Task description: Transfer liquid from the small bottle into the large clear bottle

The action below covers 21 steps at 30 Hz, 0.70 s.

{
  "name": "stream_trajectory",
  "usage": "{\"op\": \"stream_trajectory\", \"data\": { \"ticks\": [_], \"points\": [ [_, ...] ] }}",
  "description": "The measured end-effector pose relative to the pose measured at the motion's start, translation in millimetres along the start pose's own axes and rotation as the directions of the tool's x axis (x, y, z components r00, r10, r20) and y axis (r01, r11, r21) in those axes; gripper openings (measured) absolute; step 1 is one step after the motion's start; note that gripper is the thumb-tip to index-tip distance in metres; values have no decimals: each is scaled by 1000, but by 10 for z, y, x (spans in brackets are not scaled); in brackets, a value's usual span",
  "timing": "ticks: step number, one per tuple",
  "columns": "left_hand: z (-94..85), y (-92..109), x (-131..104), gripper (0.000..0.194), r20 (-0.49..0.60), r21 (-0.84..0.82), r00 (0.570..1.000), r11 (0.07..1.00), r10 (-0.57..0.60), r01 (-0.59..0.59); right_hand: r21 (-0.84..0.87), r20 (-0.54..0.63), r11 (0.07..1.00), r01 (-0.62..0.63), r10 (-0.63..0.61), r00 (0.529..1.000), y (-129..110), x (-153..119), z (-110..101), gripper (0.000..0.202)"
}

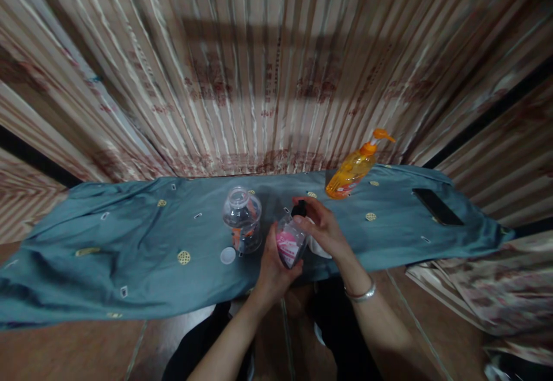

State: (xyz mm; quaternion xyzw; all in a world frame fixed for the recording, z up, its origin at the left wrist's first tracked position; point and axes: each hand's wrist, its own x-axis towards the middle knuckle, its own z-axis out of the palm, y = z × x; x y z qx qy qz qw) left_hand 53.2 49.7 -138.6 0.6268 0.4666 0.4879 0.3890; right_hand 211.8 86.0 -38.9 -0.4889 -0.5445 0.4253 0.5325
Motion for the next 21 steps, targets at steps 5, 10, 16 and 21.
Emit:
{"op": "stream_trajectory", "data": {
  "ticks": [5, 10, 16, 21],
  "points": [
    [-7, 28, 7, 100, 16, 0, 1000, 1000, -14, 14, -28, -57, 1000, -2, 1, 998, 39, 25, 5, 50],
    [-2, 19, 2, 102, 11, 9, 1000, 1000, -7, 7, 49, 57, 999, -7, 4, 998, -6, 10, -42, 56],
    [5, 18, 3, 101, 4, 20, 1000, 1000, 0, 0, -111, -52, 994, 10, -16, 998, 26, 24, -3, 60],
    [-11, 52, 9, 101, 25, 28, 1000, 1000, -7, 7, 2, 29, 1000, -4, 4, 1000, 6, 8, -30, 56]
  ]
}}
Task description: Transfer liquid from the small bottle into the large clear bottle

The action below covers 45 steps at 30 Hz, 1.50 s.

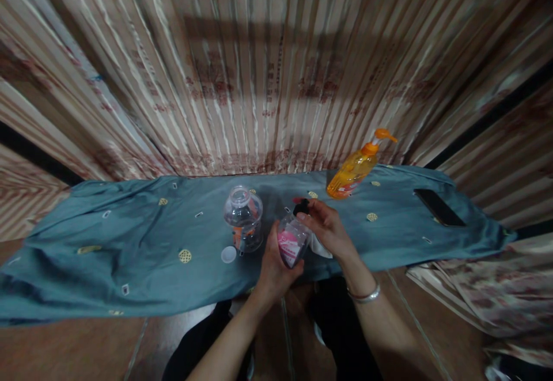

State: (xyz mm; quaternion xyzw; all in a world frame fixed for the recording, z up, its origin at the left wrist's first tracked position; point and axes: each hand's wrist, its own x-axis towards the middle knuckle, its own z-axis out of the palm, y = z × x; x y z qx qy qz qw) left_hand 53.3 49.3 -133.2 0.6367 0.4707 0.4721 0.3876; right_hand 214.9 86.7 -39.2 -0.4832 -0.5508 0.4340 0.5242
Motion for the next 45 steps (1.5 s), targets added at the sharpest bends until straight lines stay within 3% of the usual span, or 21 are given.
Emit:
{"op": "stream_trajectory", "data": {
  "ticks": [6, 11, 13, 20, 24, 28, 31, 37, 40, 43, 45],
  "points": [
    [2, 0, -5, 102, -17, -14, 1000, 1000, -12, 12, 25, 98, 999, -22, 19, 995, -88, -24, -43, 60],
    [5, 10, -5, 102, -1, -6, 1000, 1000, -17, 17, -140, -82, 990, 30, -42, 996, -43, 5, 3, 68],
    [4, 22, -4, 102, 13, 1, 1000, 1000, -25, 25, -146, -98, 989, 19, -34, 995, -11, 17, 9, 67],
    [-2, 34, 1, 107, 15, -3, 1000, 1000, -20, 20, 49, 107, 999, 1, -6, 994, -10, 3, -91, 53],
    [-7, 22, -1, 106, 5, -18, 1000, 1000, -7, 7, 56, 179, 998, -18, 8, 984, -62, -10, -118, 59],
    [-5, 11, -4, 103, 9, -14, 1000, 1000, -2, 3, -100, 26, 994, 48, -45, 999, -42, 7, -80, 68],
    [-6, 16, -4, 102, 14, -5, 1000, 1000, -2, 2, -164, -86, 985, 48, -62, 994, 0, 24, -57, 59],
    [-14, 48, 0, 102, 21, 0, 1000, 1000, -13, 13, 133, 26, 991, -25, 22, 999, -77, 8, -111, 50],
    [-18, 45, -1, 102, 13, 6, 1000, 1000, -12, 12, 274, -17, 962, -10, 15, 1000, -78, 31, -159, 42],
    [-20, 27, -11, 105, 9, 9, 1000, 1000, -30, 30, 371, -65, 929, -14, 41, 997, 71, 117, -236, 34],
    [-19, 14, -22, 105, 8, 9, 999, 999, -35, 35, 320, -70, 947, -33, 59, 996, 234, 215, -296, 35]
  ]
}}
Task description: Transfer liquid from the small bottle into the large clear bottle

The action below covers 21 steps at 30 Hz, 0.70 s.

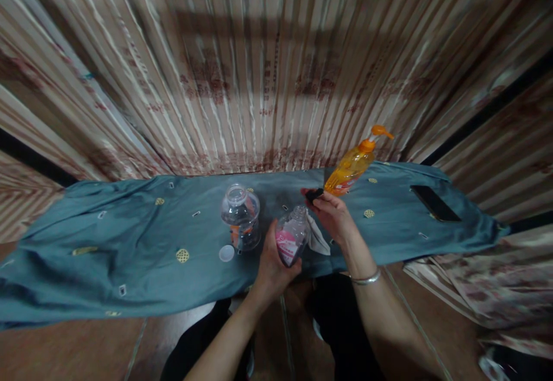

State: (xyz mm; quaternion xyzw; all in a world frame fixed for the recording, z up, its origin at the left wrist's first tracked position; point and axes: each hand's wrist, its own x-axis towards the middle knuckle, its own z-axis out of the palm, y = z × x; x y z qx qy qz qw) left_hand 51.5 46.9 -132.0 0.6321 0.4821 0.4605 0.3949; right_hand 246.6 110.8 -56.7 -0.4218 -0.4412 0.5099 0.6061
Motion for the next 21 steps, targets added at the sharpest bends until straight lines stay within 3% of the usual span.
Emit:
{"op": "stream_trajectory", "data": {
  "ticks": [2, 6, 11, 16, 21],
  "points": [
    [1, -10, -10, 104, 1, -3, 1000, 1000, 4, -4, -233, 23, 972, 16, -11, 1000, 147, 143, -80, 38],
    [7, -23, -19, 101, -6, -3, 1000, 1000, 28, -28, -454, 63, 891, 7, 24, 998, 406, 487, -74, 38],
    [4, -23, -23, 105, 4, 12, 1000, 1000, 28, -28, -762, 89, 647, 15, 82, 993, 619, 847, 143, 19],
    [-18, 3, -50, 109, 36, -11, 999, 1000, 4, -4, -902, 124, 428, 55, 136, 983, 775, 983, 341, 34],
    [-36, 17, -53, 110, 31, -16, 1000, 1000, -2, 3, -940, 161, 323, 110, 138, 977, 760, 965, 372, 36]
  ]
}}
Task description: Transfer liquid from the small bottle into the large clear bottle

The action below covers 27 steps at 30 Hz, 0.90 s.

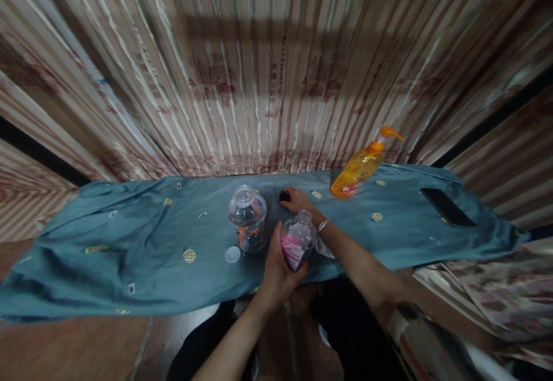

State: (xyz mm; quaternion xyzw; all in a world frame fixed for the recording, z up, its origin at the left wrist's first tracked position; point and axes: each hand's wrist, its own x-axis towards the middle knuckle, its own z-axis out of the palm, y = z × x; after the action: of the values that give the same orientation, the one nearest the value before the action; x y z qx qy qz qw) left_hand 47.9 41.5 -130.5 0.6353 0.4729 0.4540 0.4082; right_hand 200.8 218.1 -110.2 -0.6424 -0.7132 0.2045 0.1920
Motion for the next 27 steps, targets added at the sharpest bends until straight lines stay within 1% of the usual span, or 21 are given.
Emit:
{"op": "stream_trajectory", "data": {
  "ticks": [3, 5, 7, 10, 12, 14, 18, 20, 23, 25, 27],
  "points": [
    [-9, -2, 9, 111, -29, -7, 1000, 1000, -5, 5, -30, -47, 999, 17, -18, 999, 75, -170, -168, 31],
    [-17, 2, 16, 109, -40, -6, 999, 1000, -10, 9, -50, -80, 999, 11, -15, 997, 157, -379, -296, 24],
    [-26, 11, 23, 105, -46, -2, 999, 1000, -8, 8, -73, -100, 997, 1, -9, 995, 238, -639, -376, 19],
    [-43, 34, 32, 102, -54, 2, 999, 1000, -3, 4, -94, -108, 996, 1, -11, 994, 319, -1001, -357, 10],
    [-59, 52, 38, 102, -52, 4, 999, 1000, -6, 7, -84, -117, 996, 17, -27, 993, 346, -1151, -295, 13],
    [-75, 68, 44, 102, -49, 9, 999, 1000, -12, 12, -60, -142, 998, 30, -39, 989, 364, -1220, -253, 11],
    [-96, 87, 57, 103, -67, 23, 998, 1000, -7, 9, 17, -201, 998, 57, -52, 978, 349, -1267, -274, 20],
    [-96, 83, 62, 103, -72, 32, 997, 999, 0, 3, 73, -180, 993, 96, -81, 980, 300, -1319, -279, 21],
    [-89, 65, 67, 103, -90, 42, 996, 999, 22, -18, 185, -69, 971, 150, -139, 988, 211, -1423, -231, 15],
    [-83, 52, 68, 104, -100, 45, 994, 999, 32, -27, 264, -11, 952, 158, -160, 987, 188, -1471, -204, 10],
    [-79, 45, 69, 105, -102, 50, 994, 998, 32, -27, 344, 16, 927, 148, -164, 986, 206, -1486, -224, 12]
  ]
}}
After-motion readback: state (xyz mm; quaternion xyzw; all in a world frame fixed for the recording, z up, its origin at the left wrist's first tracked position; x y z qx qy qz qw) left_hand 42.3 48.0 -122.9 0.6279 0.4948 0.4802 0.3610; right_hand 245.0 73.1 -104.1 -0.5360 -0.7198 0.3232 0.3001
